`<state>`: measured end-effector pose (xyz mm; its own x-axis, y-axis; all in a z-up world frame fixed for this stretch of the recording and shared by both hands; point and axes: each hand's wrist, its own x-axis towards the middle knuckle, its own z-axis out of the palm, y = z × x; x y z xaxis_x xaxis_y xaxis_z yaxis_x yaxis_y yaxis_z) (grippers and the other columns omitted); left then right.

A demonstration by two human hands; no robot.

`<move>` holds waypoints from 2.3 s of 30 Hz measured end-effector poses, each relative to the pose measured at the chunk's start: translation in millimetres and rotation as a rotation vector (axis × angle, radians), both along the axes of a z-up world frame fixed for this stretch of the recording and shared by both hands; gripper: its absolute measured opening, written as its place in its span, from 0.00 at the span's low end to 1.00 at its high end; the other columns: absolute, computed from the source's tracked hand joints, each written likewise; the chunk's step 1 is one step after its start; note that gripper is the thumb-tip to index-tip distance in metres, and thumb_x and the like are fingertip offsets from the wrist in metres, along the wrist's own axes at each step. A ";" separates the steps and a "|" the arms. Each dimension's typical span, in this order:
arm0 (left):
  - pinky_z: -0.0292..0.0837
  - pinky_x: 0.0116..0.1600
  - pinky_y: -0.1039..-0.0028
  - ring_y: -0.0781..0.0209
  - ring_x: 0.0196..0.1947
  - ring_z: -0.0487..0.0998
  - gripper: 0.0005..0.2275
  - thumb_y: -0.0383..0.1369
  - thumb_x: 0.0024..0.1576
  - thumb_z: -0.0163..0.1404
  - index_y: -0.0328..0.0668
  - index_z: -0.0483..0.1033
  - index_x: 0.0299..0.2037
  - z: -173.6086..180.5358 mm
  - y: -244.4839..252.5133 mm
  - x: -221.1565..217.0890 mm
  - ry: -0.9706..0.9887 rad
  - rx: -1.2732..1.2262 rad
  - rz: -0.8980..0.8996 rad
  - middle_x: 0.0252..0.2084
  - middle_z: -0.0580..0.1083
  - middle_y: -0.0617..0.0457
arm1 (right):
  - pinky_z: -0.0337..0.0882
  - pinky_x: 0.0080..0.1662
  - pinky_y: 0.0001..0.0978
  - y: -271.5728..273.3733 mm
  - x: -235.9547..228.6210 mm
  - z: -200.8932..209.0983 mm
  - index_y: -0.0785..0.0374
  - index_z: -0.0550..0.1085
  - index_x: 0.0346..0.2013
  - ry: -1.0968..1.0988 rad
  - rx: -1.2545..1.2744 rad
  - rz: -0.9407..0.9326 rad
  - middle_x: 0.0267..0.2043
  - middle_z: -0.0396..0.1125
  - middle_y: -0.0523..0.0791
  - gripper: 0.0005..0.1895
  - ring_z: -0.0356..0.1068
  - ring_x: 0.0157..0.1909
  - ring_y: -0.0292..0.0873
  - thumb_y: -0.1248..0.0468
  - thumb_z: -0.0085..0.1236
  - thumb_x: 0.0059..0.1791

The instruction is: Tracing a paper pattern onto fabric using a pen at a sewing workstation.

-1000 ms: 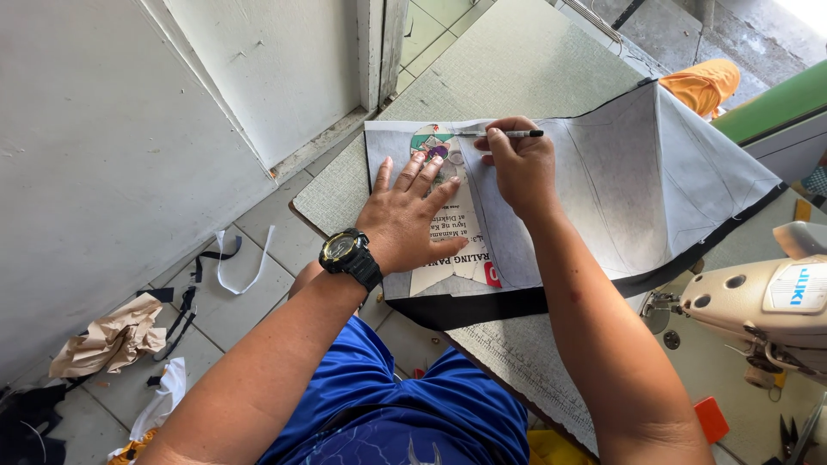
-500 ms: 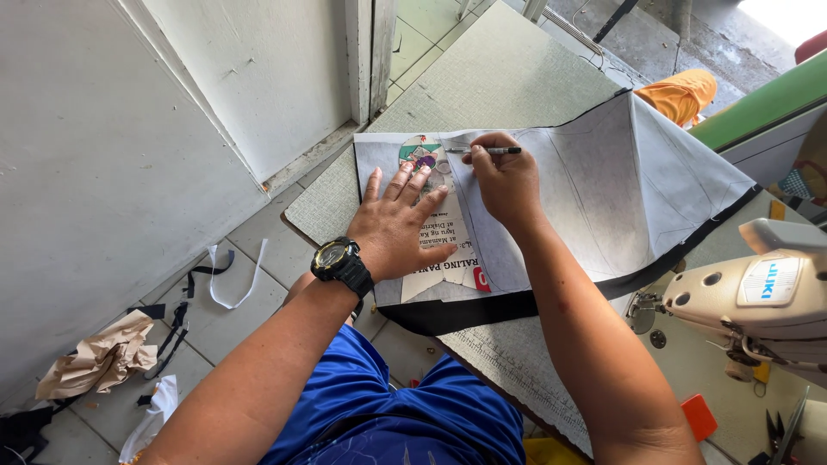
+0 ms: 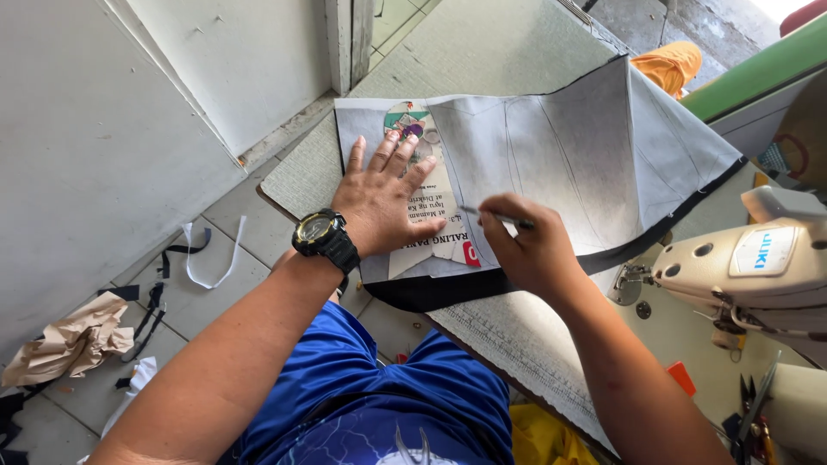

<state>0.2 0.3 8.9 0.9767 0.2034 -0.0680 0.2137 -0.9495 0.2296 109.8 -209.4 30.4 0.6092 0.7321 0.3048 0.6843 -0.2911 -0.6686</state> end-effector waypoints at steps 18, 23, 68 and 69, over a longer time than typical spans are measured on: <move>0.44 0.69 0.32 0.41 0.75 0.51 0.42 0.74 0.50 0.44 0.59 0.61 0.69 -14.6 7.2 23.7 0.050 0.039 -0.001 0.72 0.55 0.44 | 0.75 0.39 0.38 -23.7 -73.9 8.4 0.61 0.82 0.37 0.123 0.205 0.009 0.27 0.74 0.47 0.06 0.78 0.34 0.43 0.72 0.63 0.47; 0.45 0.68 0.33 0.41 0.74 0.52 0.41 0.74 0.50 0.43 0.59 0.61 0.68 -7.5 8.6 18.7 0.054 0.058 -0.019 0.72 0.56 0.43 | 0.75 0.38 0.40 -17.9 -77.8 1.1 0.61 0.80 0.35 0.150 0.168 -0.030 0.24 0.74 0.46 0.04 0.77 0.32 0.44 0.70 0.58 0.49; 0.46 0.63 0.33 0.38 0.69 0.53 0.39 0.74 0.52 0.40 0.53 0.63 0.62 -14.0 13.9 17.0 -0.017 0.142 -0.113 0.66 0.58 0.40 | 0.71 0.32 0.46 19.0 -113.9 11.4 0.62 0.77 0.33 -0.238 0.082 0.083 0.26 0.70 0.50 0.02 0.73 0.29 0.59 0.71 0.60 0.49; 0.46 0.62 0.33 0.38 0.69 0.54 0.39 0.74 0.52 0.40 0.53 0.63 0.62 -14.6 13.7 17.2 -0.024 0.136 -0.113 0.66 0.59 0.40 | 0.71 0.32 0.49 23.7 -121.5 13.0 0.61 0.77 0.33 -0.271 0.073 0.104 0.26 0.69 0.51 0.01 0.72 0.29 0.60 0.70 0.61 0.48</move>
